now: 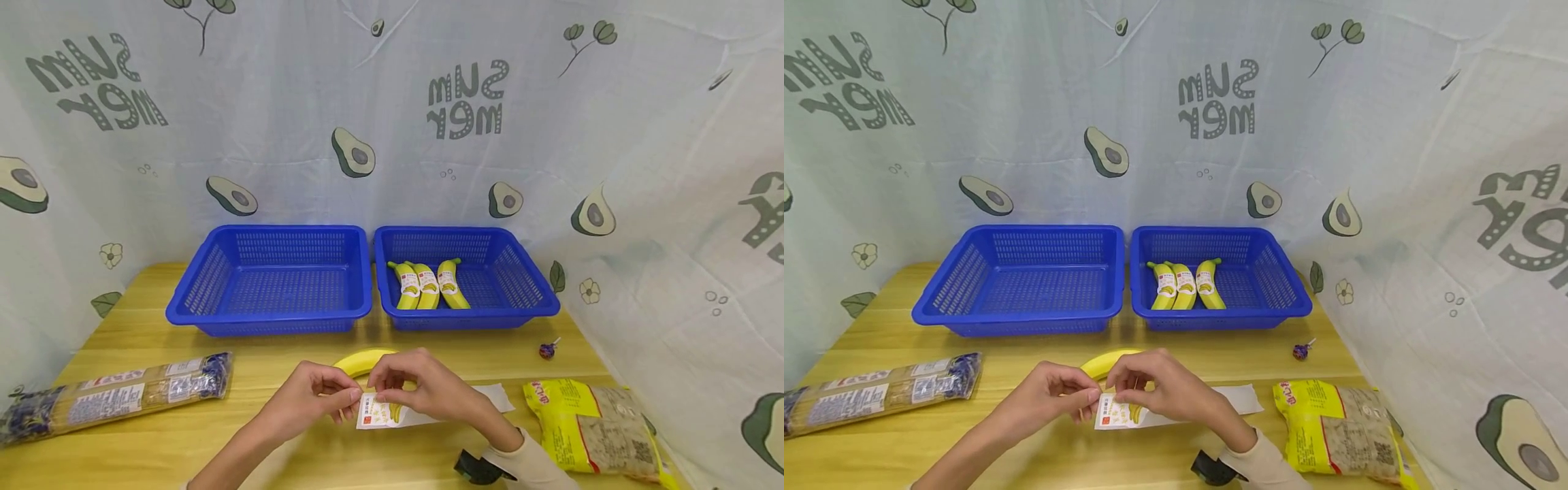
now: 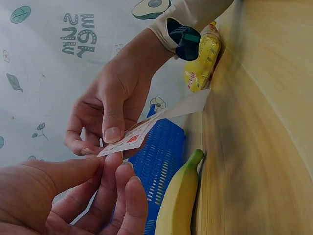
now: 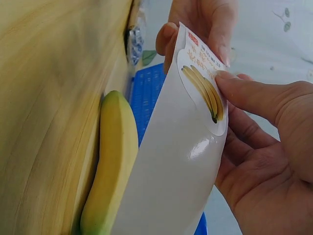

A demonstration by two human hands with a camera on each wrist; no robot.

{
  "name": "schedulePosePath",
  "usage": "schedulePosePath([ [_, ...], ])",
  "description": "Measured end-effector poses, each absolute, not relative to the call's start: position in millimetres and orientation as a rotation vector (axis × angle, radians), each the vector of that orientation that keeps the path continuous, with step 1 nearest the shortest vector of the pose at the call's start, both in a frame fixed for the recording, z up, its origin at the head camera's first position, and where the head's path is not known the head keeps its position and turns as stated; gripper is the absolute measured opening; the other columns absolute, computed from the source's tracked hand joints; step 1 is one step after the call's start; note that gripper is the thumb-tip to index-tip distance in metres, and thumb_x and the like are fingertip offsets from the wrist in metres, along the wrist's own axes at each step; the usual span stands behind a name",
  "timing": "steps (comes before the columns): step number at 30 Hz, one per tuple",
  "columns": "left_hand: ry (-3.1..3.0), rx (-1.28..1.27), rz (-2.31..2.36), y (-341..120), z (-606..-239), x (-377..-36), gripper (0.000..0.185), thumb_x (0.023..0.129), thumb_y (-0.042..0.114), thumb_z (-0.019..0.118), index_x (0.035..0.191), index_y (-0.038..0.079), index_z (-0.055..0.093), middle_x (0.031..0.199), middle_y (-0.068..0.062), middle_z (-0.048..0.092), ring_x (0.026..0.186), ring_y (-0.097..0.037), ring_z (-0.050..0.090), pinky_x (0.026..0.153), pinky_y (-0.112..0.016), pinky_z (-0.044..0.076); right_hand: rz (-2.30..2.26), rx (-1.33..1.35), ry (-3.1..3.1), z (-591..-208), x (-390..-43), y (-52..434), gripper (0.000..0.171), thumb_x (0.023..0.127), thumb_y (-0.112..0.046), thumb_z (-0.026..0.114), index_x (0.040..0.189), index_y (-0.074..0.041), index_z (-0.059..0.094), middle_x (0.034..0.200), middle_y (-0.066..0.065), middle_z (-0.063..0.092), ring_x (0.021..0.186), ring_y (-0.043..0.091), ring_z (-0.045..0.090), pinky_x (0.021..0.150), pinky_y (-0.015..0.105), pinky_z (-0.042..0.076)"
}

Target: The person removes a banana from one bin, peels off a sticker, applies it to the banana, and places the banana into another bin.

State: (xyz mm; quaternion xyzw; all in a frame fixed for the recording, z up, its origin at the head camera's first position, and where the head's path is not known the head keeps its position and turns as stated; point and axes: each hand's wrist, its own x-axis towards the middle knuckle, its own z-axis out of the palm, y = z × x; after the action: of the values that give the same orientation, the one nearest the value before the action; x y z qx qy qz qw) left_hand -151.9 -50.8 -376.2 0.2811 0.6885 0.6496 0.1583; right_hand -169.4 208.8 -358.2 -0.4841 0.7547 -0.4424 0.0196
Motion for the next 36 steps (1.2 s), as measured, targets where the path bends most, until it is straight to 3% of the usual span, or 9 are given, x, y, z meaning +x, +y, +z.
schedulePosePath([
  [8,2.045,0.788,1.836,-45,-375,-150,0.016,0.102,0.007,0.071,0.1,-0.008,0.077,0.086,-0.022,0.074,0.068,-0.01,0.065,0.062,-0.024,0.055,-1.33,-1.518,2.386,-356,-169,211,0.013,0.097,0.004,0.077,0.1,-0.009,0.074,0.092,0.0,0.074,0.077,-0.004,0.059,0.063,0.02,0.058],
  [15,1.933,0.751,1.872,-43,-375,-148,0.02,0.104,0.005,0.067,0.103,-0.014,0.072,0.081,-0.005,0.071,0.068,-0.008,0.059,0.061,-0.018,0.048,-1.308,-1.531,2.387,-355,-168,209,0.012,0.097,0.003,0.078,0.102,-0.008,0.075,0.092,-0.002,0.074,0.077,-0.003,0.06,0.064,0.021,0.06],
  [21,1.849,0.663,1.89,-41,-377,-147,0.025,0.106,0.007,0.066,0.107,-0.018,0.069,0.082,-0.001,0.068,0.067,-0.007,0.055,0.06,-0.017,0.044,-1.261,-1.613,2.404,-353,-168,208,0.009,0.098,-0.002,0.078,0.099,-0.01,0.075,0.091,-0.001,0.073,0.074,-0.004,0.054,0.06,0.017,0.053],
  [36,1.697,0.69,1.911,-38,-384,-146,0.037,0.108,0.011,0.062,0.108,-0.026,0.06,0.08,0.007,0.066,0.068,-0.003,0.055,0.062,-0.015,0.044,-1.279,-1.645,2.399,-353,-166,207,0.011,0.097,-0.001,0.079,0.099,-0.01,0.073,0.089,0.001,0.073,0.074,-0.003,0.056,0.06,0.017,0.054],
])
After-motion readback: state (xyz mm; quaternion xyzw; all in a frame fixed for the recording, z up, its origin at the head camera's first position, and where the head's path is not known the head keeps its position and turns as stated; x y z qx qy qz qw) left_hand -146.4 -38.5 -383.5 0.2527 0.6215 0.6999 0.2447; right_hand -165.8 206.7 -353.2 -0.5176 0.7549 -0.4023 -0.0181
